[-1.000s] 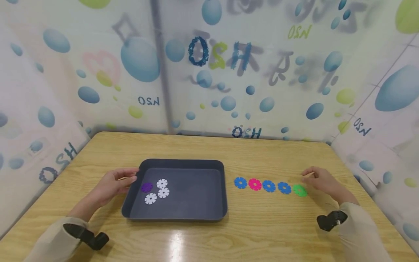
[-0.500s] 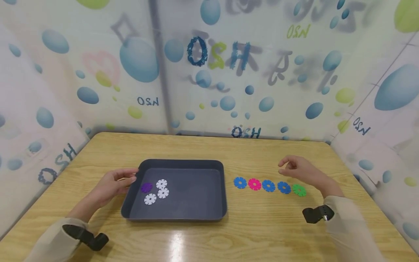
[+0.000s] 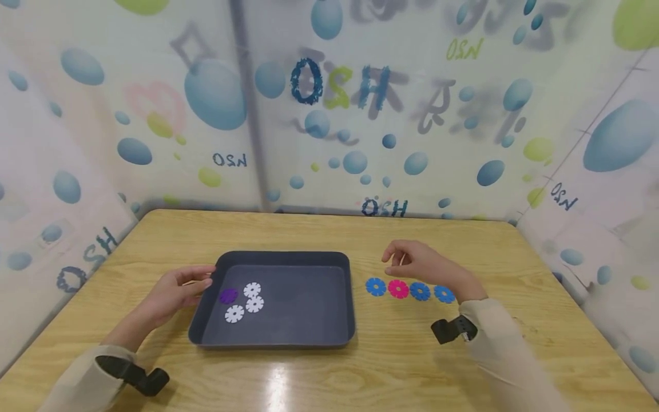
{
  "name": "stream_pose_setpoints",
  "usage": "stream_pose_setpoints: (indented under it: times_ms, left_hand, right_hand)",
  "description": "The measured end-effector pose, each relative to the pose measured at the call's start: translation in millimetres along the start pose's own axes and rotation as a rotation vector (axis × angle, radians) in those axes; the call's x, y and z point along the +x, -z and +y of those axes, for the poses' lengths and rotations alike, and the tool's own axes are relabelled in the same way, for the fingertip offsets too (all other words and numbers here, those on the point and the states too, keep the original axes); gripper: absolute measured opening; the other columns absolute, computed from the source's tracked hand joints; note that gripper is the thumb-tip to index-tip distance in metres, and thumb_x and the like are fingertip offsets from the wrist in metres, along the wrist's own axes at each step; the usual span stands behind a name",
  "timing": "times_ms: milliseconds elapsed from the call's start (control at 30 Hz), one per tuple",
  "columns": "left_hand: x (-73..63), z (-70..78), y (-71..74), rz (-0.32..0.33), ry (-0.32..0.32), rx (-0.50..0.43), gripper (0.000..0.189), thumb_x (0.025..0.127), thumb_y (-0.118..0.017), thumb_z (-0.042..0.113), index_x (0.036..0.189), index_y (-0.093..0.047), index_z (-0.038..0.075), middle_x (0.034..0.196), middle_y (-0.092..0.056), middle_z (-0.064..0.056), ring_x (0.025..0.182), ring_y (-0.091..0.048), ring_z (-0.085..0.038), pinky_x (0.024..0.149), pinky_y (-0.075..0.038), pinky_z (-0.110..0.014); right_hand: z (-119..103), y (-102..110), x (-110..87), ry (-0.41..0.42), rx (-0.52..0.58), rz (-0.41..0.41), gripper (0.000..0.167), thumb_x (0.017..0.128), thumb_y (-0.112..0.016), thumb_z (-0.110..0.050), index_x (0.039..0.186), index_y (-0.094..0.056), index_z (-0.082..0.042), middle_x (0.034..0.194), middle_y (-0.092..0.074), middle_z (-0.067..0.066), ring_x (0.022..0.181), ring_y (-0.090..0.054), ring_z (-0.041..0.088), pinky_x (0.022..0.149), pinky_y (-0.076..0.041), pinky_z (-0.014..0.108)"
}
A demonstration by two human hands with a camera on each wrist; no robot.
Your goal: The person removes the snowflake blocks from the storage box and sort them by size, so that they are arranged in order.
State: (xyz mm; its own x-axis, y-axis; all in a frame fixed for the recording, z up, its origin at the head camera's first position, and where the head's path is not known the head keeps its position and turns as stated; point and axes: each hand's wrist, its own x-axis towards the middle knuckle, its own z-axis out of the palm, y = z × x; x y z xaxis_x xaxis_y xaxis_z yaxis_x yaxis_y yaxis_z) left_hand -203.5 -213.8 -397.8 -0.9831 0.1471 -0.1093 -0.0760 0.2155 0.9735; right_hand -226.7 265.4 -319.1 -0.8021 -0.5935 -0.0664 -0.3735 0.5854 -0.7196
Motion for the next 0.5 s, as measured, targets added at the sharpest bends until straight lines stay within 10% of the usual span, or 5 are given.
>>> stream_pose_setpoints:
  times_ms: [500]
  left_hand:
    - [-0.6,0.6,-0.2,0.004,0.006,-0.001,0.047,0.091,-0.058,0.012,0.129,-0.043,-0.009,0.112,-0.047,-0.018,0.093,-0.056,-0.013,0.081,-0.052,-0.034]
  right_hand:
    - [-40,-38,61.1,0.093,0.004,-0.174,0.017,0.088,-0.063,-0.015,0.102,-0.057,-0.009,0.083,-0.057,0.003,0.075,-0.056,0.025,0.065,-0.050,0.032]
